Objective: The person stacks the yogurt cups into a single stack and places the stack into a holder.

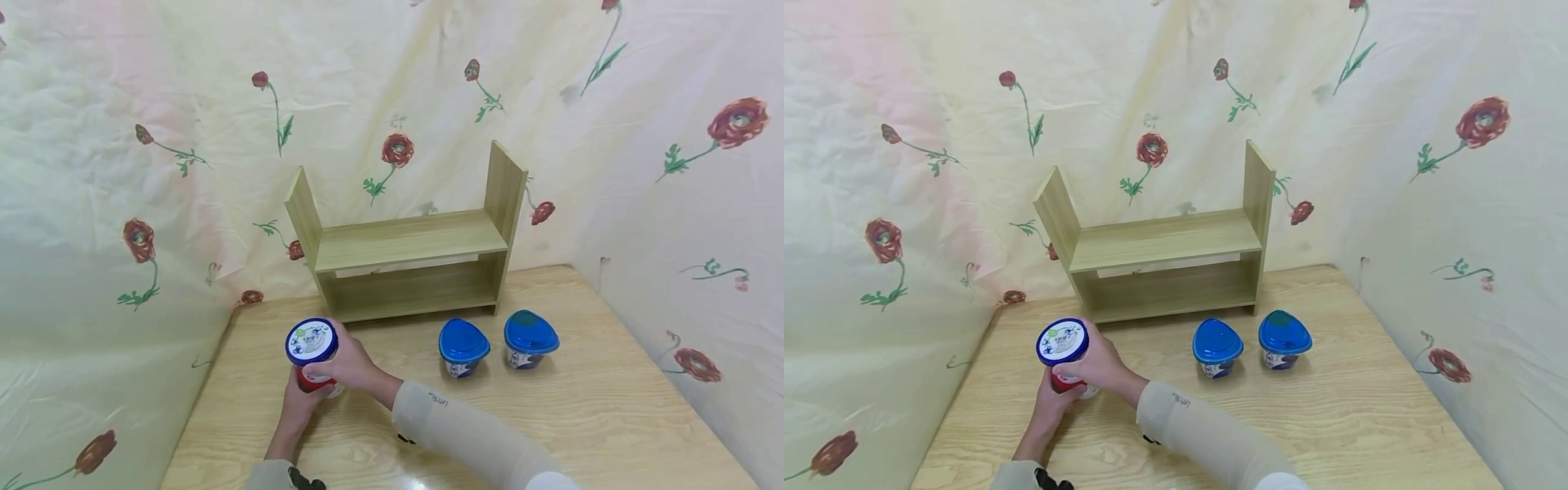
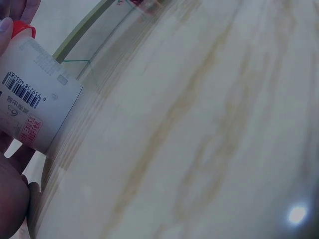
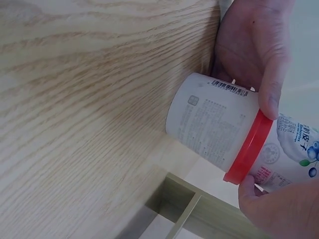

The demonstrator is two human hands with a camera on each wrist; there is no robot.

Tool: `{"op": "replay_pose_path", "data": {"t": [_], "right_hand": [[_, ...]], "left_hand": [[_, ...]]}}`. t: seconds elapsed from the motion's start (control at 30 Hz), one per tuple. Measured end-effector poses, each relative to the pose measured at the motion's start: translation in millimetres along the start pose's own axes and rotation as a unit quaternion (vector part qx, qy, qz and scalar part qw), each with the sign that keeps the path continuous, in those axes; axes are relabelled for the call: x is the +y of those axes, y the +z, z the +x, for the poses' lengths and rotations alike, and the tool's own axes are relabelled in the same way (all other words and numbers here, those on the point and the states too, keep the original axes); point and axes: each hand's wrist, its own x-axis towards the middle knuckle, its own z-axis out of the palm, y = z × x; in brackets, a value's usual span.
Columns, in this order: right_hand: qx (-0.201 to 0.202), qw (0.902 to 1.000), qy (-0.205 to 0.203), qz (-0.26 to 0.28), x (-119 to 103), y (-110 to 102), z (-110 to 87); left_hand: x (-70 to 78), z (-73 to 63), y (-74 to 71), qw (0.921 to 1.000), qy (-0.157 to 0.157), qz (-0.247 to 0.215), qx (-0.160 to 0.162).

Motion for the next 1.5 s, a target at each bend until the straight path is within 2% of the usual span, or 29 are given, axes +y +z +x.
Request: {"op": "replay_pose_path", "data": {"t": [0.17, 0.33, 0.5, 0.67, 0.87, 0.97, 1.37, 1.5], "right_hand": [[-0.004, 1.0000, -0.003, 0.000, -1, 2, 0.7], [-0.003, 1.0000, 0.002, -0.004, 0, 0, 0.5], [-0.012, 0.9985, 0.035, -0.040, -2, -10, -4.5], [-0.041, 0.9957, 0.034, -0.076, -7, -38, -12.8], [-0.089, 0.9942, 0.004, -0.061, -4, -78, -25.0], [-0.105, 0.9928, 0.003, -0.057, -3, -97, -30.9], [-0.099, 0.9941, -0.026, -0.036, -2, -165, -46.2], [-0.082, 0.9945, -0.039, -0.053, 5, -186, -49.1]], "left_hand": [[0.6, -0.4, -3.2, 0.9999, -0.011, 0.002, 0.003], [-1.1, 0.7, -2.6, 0.9997, -0.018, -0.011, -0.008], [-0.3, 0.5, -0.3, 0.9992, -0.031, -0.022, -0.010], [2.0, -0.1, 0.3, 0.9993, -0.031, -0.018, -0.004], [4.6, -1.8, 0.6, 0.9994, -0.032, -0.015, -0.005], [4.3, -2.1, 1.3, 0.9992, -0.037, -0.013, -0.005], [4.6, 0.6, 3.0, 0.9988, -0.048, -0.011, -0.007], [3.6, -0.5, 1.9, 0.9991, -0.039, -0.015, -0.004]]}}
